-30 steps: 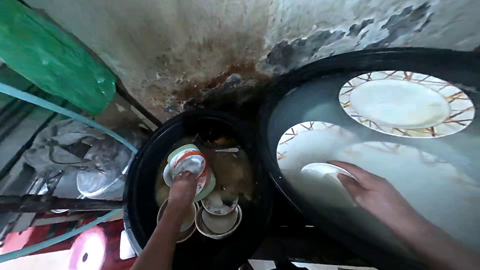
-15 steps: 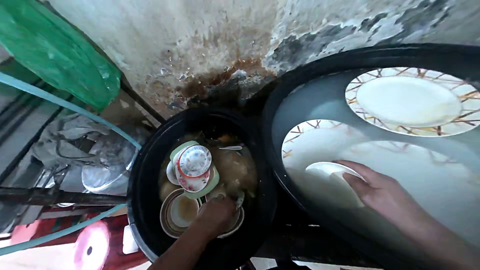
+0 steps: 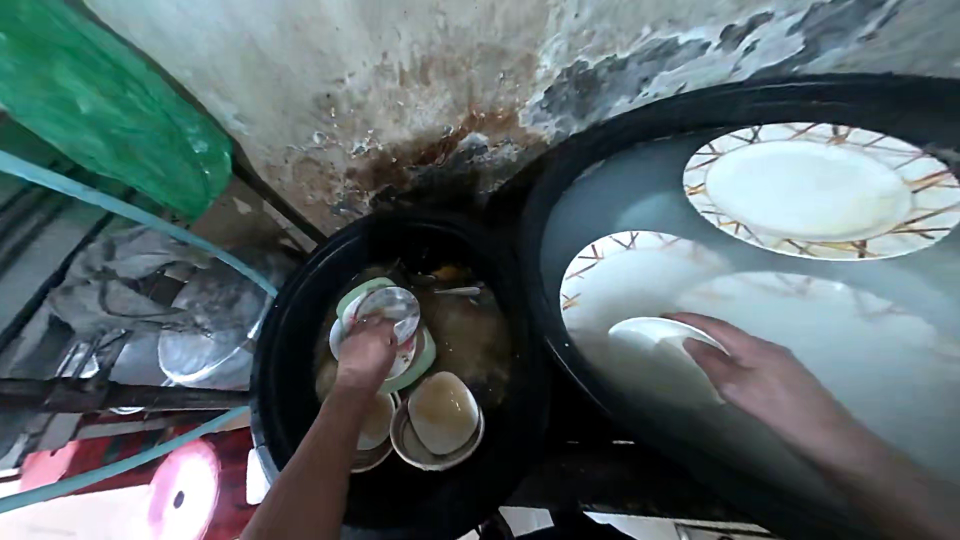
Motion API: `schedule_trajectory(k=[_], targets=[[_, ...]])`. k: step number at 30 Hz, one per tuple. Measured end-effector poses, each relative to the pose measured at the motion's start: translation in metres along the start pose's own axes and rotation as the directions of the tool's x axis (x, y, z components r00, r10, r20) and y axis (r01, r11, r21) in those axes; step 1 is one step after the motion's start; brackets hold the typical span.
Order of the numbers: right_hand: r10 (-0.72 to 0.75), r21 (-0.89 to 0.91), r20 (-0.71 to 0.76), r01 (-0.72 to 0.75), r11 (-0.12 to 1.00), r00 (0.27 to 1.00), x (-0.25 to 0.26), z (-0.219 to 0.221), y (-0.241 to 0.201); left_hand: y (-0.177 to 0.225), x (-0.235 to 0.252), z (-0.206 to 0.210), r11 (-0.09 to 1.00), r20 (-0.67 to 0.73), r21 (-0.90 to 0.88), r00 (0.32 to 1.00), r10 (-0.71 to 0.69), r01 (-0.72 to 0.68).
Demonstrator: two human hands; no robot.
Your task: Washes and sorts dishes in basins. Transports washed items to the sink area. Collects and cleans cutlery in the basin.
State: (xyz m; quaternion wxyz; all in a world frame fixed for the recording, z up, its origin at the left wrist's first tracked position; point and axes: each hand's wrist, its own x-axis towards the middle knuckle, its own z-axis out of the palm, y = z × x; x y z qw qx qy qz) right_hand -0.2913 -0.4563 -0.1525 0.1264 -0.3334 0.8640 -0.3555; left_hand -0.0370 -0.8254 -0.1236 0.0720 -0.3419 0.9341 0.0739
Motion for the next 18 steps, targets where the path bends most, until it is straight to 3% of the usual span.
schedule_trajectory(k=[3, 6, 8, 10, 14, 18], targets=[[-0.007, 0.002, -0.012, 0.007, 1.0, 1.0, -0.002, 0.0, 0.002, -0.012, 0.001, 0.023, 1.0, 0.183, 0.029, 0.983, -0.001, -0.004], [-0.004, -0.002, -0.005, 0.004, 1.0, 1.0, -0.002, 0.001, -0.001, 0.002, -0.019, 0.013, 0.999, 0.328, -0.013, 0.944, 0.035, -0.033], [0.014, 0.008, -0.001, -0.014, 1.0, 1.0, -0.003, -0.001, -0.003, 0.023, -0.043, -0.002, 0.985, 0.451, -0.103, 0.877, 0.168, -0.136], [0.011, 0.011, -0.003, -0.011, 1.0, 1.0, -0.003, 0.0, -0.004, 0.04, -0.061, -0.004, 0.972, 0.602, -0.157, 0.763, 0.234, -0.174], [-0.004, 0.012, -0.01, 0.004, 1.0, 1.0, -0.003, 0.002, -0.003, 0.043, -0.069, 0.034, 0.979, 0.655, -0.172, 0.73, 0.195, -0.107], [-0.02, -0.002, -0.03, 0.02, 1.0, 0.999, -0.004, 0.002, 0.001, 0.051, -0.062, 0.044, 0.961, 0.652, -0.252, 0.712, 0.258, -0.117]])
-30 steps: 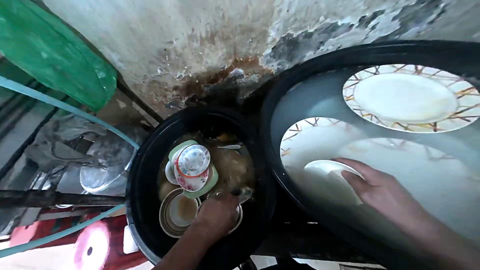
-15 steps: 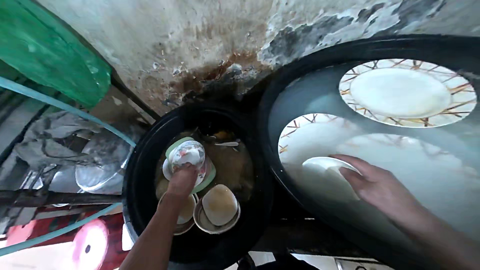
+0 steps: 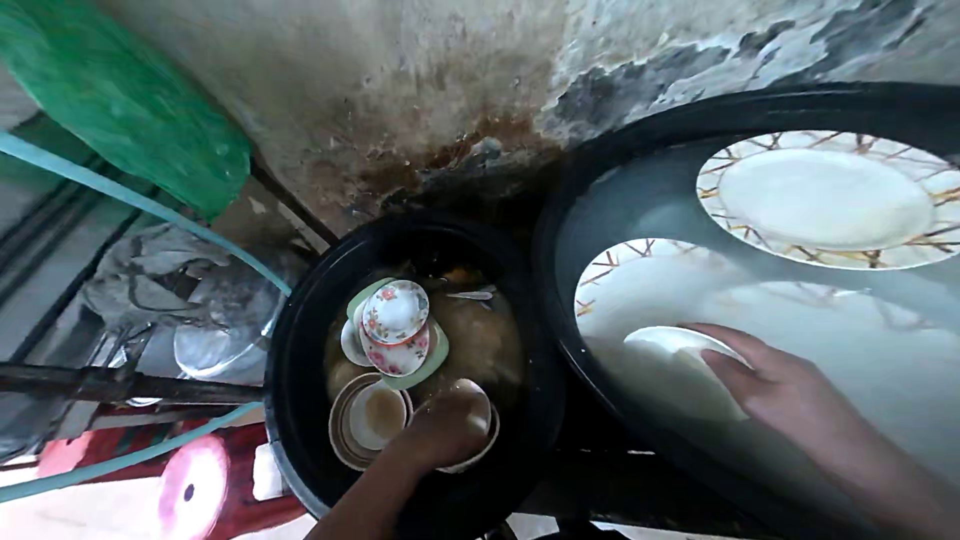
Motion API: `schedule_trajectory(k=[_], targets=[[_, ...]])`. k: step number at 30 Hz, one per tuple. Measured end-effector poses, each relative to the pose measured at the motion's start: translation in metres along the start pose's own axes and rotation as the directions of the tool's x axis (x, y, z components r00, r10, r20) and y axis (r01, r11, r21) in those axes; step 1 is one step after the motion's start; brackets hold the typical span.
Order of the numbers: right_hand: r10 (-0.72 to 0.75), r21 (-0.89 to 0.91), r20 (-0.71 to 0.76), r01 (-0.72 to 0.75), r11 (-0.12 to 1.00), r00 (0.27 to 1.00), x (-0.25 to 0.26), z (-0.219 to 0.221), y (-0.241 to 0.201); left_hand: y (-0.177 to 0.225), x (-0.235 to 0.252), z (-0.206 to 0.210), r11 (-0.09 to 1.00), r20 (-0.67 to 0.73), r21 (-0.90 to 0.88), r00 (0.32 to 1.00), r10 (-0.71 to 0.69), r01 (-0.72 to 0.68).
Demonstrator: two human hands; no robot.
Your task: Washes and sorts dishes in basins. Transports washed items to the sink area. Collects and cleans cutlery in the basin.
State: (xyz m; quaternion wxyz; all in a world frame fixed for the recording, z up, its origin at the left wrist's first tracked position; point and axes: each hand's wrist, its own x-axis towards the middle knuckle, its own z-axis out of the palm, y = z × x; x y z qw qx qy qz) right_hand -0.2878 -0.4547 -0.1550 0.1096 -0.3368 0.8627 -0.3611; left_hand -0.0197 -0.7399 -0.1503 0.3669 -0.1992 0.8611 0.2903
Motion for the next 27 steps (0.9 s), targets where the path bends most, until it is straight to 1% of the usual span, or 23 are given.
schedule_trajectory(k=[2, 4, 6, 8, 9, 10, 11, 12, 13, 14, 15, 17, 18, 19, 20, 22, 23, 24, 25, 26, 27], targets=[[0.001, 0.003, 0.003, -0.001, 1.0, 1.0, 0.001, 0.001, 0.0, 0.003, 0.001, -0.005, 0.997, 0.04, -0.077, 0.999, -0.013, 0.016], [0.014, 0.012, 0.01, -0.014, 1.0, 1.0, 0.002, 0.001, -0.003, 0.006, 0.002, -0.006, 0.995, 0.009, -0.1, 1.0, -0.026, 0.027], [0.035, 0.018, 0.025, -0.035, 0.999, 0.999, 0.002, -0.002, -0.005, 0.017, 0.0, -0.009, 0.992, -0.108, -0.123, 0.993, -0.048, 0.035], [0.036, 0.016, 0.02, -0.036, 0.999, 0.999, 0.002, -0.001, -0.004, 0.034, -0.006, -0.024, 0.955, -0.205, -0.285, 0.968, -0.141, 0.079], [0.021, 0.014, 0.01, -0.021, 1.0, 1.0, 0.002, 0.0, -0.004, 0.041, -0.009, -0.028, 0.92, -0.269, -0.388, 0.947, -0.173, 0.058], [0.008, 0.012, 0.004, -0.008, 1.0, 1.0, 0.002, 0.001, -0.004, 0.046, -0.011, -0.032, 0.884, -0.326, -0.468, 0.929, -0.176, 0.004], [0.0, 0.012, 0.001, 0.0, 1.0, 1.0, 0.001, 0.001, -0.005, 0.05, -0.013, -0.035, 0.857, -0.355, -0.513, 0.923, -0.148, -0.06], [-0.005, 0.01, 0.0, 0.005, 1.0, 1.0, 0.001, 0.001, -0.006, 0.053, -0.017, -0.038, 0.855, -0.336, -0.509, 0.937, -0.089, -0.101], [-0.009, 0.004, -0.001, 0.009, 1.0, 1.0, 0.001, 0.0, -0.006, 0.053, -0.021, -0.041, 0.893, -0.288, -0.435, 0.957, -0.02, -0.113], [-0.011, -0.005, 0.0, 0.011, 1.0, 1.0, 0.001, -0.001, -0.005, 0.05, -0.025, -0.043, 0.943, -0.203, -0.319, 0.979, 0.026, -0.091], [-0.007, -0.006, 0.002, 0.007, 1.0, 1.0, 0.0, -0.001, -0.004, 0.046, -0.031, -0.043, 0.978, -0.1, -0.198, 0.994, 0.043, -0.062], [0.005, -0.009, 0.004, -0.005, 1.0, 1.0, 0.001, 0.0, -0.002, 0.036, -0.047, -0.041, 1.0, 0.102, -0.015, 0.995, 0.02, -0.019], [0.003, -0.015, 0.003, -0.003, 1.0, 1.0, 0.001, 0.001, -0.001, 0.032, -0.055, -0.039, 0.999, 0.191, 0.028, 0.981, -0.024, 0.019], [0.001, -0.017, 0.005, -0.001, 1.0, 1.0, 0.001, 0.001, 0.0, 0.023, -0.058, -0.031, 0.998, 0.239, 0.057, 0.97, -0.047, 0.034], [-0.002, -0.015, 0.007, 0.002, 1.0, 1.0, 0.001, 0.002, 0.001, 0.011, -0.058, -0.019, 0.997, 0.241, 0.069, 0.97, -0.043, 0.027], [0.002, -0.003, 0.008, -0.002, 1.0, 1.0, 0.001, 0.002, 0.002, -0.01, -0.055, 0.004, 0.997, 0.143, 0.064, 0.989, 0.041, -0.051], [0.008, 0.005, 0.009, -0.008, 1.0, 1.0, 0.001, 0.002, 0.003, -0.013, -0.054, 0.009, 0.997, 0.069, 0.029, 0.995, 0.069, -0.071], [0.008, 0.009, 0.007, -0.008, 1.0, 1.0, 0.001, 0.001, 0.003, -0.012, -0.055, 0.012, 0.997, -0.027, -0.046, 0.998, 0.064, -0.066], [0.008, 0.016, 0.005, -0.008, 1.0, 1.0, 0.001, 0.001, 0.003, -0.007, -0.058, 0.011, 0.985, -0.118, -0.172, 0.993, 0.012, -0.033], [0.01, 0.022, 0.007, -0.01, 1.0, 1.0, 0.001, 0.001, 0.002, -0.002, -0.061, 0.009, 0.933, -0.199, -0.36, 0.977, -0.07, -0.007], [0.008, 0.03, 0.009, -0.008, 1.0, 1.0, 0.001, 0.002, 0.001, 0.002, -0.065, 0.005, 0.826, -0.258, -0.563, 0.951, -0.172, -0.003]])
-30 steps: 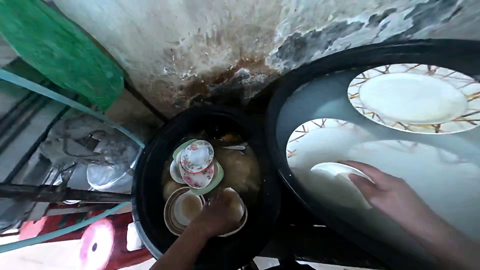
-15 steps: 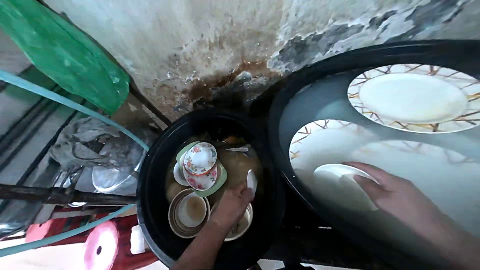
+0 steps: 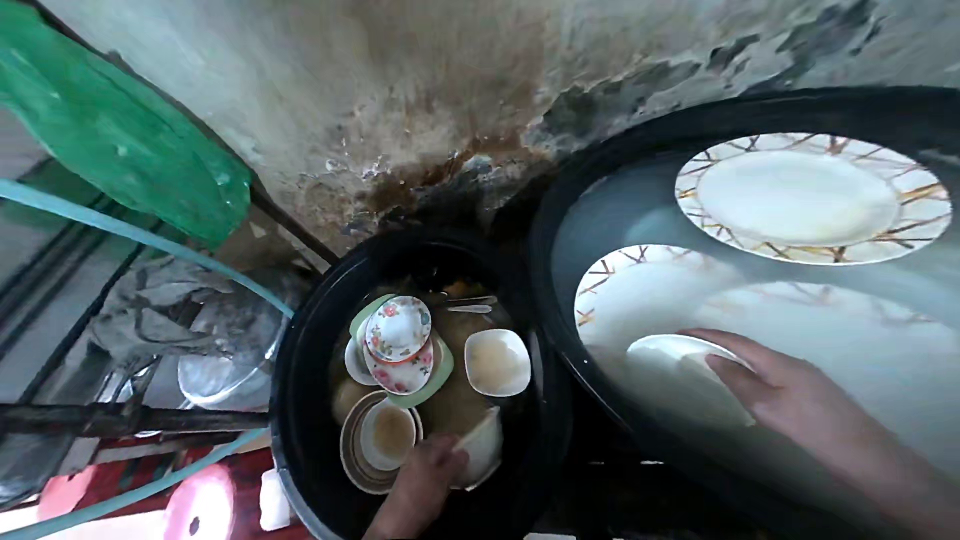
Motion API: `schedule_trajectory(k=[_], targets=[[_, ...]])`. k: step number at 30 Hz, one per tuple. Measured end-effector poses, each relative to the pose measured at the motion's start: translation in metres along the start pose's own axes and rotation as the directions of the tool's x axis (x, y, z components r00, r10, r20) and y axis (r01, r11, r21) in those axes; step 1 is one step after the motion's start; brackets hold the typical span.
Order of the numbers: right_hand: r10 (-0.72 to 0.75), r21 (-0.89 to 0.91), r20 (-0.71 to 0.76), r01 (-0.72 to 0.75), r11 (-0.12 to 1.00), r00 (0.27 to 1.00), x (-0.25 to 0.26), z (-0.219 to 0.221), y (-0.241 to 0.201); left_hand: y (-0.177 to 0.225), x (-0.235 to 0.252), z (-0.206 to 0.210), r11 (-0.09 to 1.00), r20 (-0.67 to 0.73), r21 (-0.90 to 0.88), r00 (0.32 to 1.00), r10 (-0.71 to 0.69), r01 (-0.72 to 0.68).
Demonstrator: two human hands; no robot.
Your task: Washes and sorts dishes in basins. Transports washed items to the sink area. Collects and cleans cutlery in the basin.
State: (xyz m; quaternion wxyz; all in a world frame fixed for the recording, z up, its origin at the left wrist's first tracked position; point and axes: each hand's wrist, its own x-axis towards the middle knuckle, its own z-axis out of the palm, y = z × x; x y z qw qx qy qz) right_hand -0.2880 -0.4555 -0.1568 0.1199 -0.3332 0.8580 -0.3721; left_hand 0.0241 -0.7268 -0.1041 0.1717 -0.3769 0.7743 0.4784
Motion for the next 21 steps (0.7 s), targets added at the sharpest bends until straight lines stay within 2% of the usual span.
schedule_trajectory(k=[1, 3, 5, 7, 9, 10, 12, 15, 17, 18, 19, 20, 21], targets=[[-0.004, 0.007, 0.0, 0.004, 1.0, 1.0, 0.0, 0.0, 0.0, 0.002, -0.002, -0.003, 0.977, -0.095, -0.211, 0.994, -0.049, 0.028], [-0.018, 0.014, -0.008, 0.018, 1.0, 1.0, 0.0, 0.0, 0.001, 0.006, -0.006, -0.009, 0.858, -0.242, -0.511, 0.967, -0.084, -0.053], [-0.022, 0.016, -0.016, 0.022, 1.0, 1.0, 0.0, -0.001, 0.002, 0.015, -0.007, -0.023, 0.823, -0.368, -0.535, 0.93, -0.024, -0.19], [-0.01, 0.014, -0.005, 0.01, 1.0, 1.0, -0.001, -0.002, 0.0, 0.025, 0.0, -0.042, 0.891, -0.492, -0.379, 0.87, 0.033, -0.248], [0.009, 0.017, 0.018, -0.009, 1.0, 1.0, -0.001, -0.002, -0.004, 0.031, 0.014, -0.054, 0.95, -0.542, -0.23, 0.838, 0.055, -0.211], [0.007, 0.013, 0.016, -0.007, 1.0, 1.0, -0.001, -0.002, -0.003, 0.033, 0.022, -0.053, 0.968, -0.557, -0.131, 0.823, 0.107, -0.214], [0.006, -0.005, 0.003, -0.006, 1.0, 1.0, -0.001, -0.003, -0.003, 0.034, 0.034, -0.038, 0.941, -0.535, 0.176, 0.774, 0.339, -0.29], [-0.006, -0.036, 0.007, 0.006, 0.999, 1.0, -0.001, -0.004, -0.004, 0.029, 0.053, 0.002, 0.673, -0.362, 0.586, 0.598, 0.716, -0.451], [-0.043, -0.052, -0.011, 0.043, 0.998, 0.999, -0.001, -0.002, 0.0, 0.02, 0.073, 0.025, 0.47, -0.235, 0.724, 0.46, 0.856, -0.505], [-0.056, -0.06, -0.023, 0.054, 0.997, 0.998, -0.001, -0.002, 0.001, 0.014, 0.084, 0.035, 0.412, -0.191, 0.76, 0.433, 0.881, -0.503], [-0.058, -0.063, -0.027, 0.056, 0.996, 0.998, -0.002, -0.002, 0.0, 0.009, 0.092, 0.042, 0.396, -0.159, 0.778, 0.457, 0.875, -0.488], [-0.06, -0.064, -0.028, 0.058, 0.996, 0.998, -0.002, -0.003, 0.0, 0.006, 0.095, 0.046, 0.418, -0.126, 0.784, 0.542, 0.831, -0.459], [-0.067, -0.067, -0.029, 0.065, 0.996, 0.997, -0.003, -0.003, -0.001, 0.008, 0.092, 0.046, 0.47, -0.081, 0.777, 0.672, 0.736, -0.42]])
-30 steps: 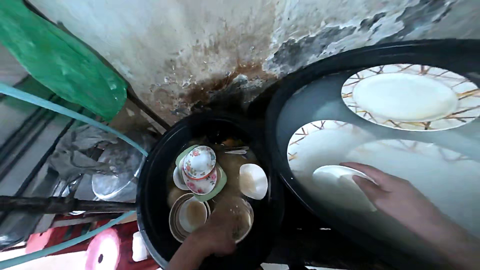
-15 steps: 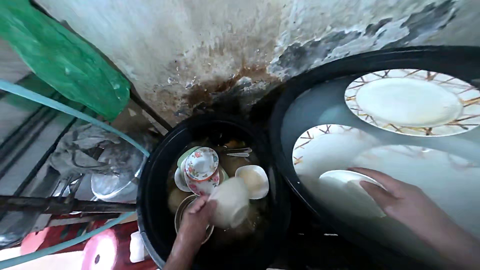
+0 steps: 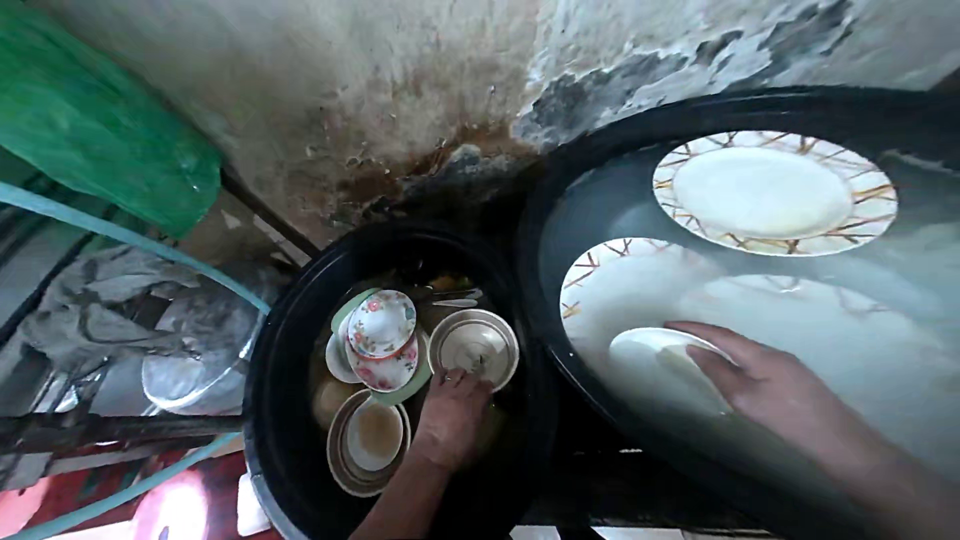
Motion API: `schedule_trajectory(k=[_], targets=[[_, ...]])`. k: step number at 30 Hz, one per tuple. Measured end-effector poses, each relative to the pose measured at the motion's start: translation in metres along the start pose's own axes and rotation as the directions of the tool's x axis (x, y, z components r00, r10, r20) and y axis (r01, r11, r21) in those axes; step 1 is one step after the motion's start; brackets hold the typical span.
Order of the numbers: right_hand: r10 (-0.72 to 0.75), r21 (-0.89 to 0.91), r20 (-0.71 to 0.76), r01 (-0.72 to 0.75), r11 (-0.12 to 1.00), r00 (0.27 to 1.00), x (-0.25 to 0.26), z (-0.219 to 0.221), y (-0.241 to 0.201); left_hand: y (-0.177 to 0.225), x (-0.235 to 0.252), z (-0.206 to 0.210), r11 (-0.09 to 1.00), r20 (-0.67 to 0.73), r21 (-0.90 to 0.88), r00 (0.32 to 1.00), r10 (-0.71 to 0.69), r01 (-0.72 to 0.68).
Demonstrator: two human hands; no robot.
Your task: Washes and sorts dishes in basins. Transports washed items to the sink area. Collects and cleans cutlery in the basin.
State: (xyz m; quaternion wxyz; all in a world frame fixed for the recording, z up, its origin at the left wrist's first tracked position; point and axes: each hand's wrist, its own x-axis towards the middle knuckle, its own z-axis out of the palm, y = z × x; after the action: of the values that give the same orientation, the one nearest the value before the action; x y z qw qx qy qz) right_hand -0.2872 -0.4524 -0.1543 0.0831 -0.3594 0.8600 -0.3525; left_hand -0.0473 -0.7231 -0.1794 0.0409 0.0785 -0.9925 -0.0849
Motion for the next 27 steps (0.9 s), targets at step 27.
schedule_trajectory(k=[27], targets=[[0.031, 0.063, 0.043, -0.034, 0.997, 0.999, 0.001, 0.0, 0.001, -0.045, -0.085, -0.047, -0.382, 0.69, -0.587, 0.194, -0.697, 0.714]])
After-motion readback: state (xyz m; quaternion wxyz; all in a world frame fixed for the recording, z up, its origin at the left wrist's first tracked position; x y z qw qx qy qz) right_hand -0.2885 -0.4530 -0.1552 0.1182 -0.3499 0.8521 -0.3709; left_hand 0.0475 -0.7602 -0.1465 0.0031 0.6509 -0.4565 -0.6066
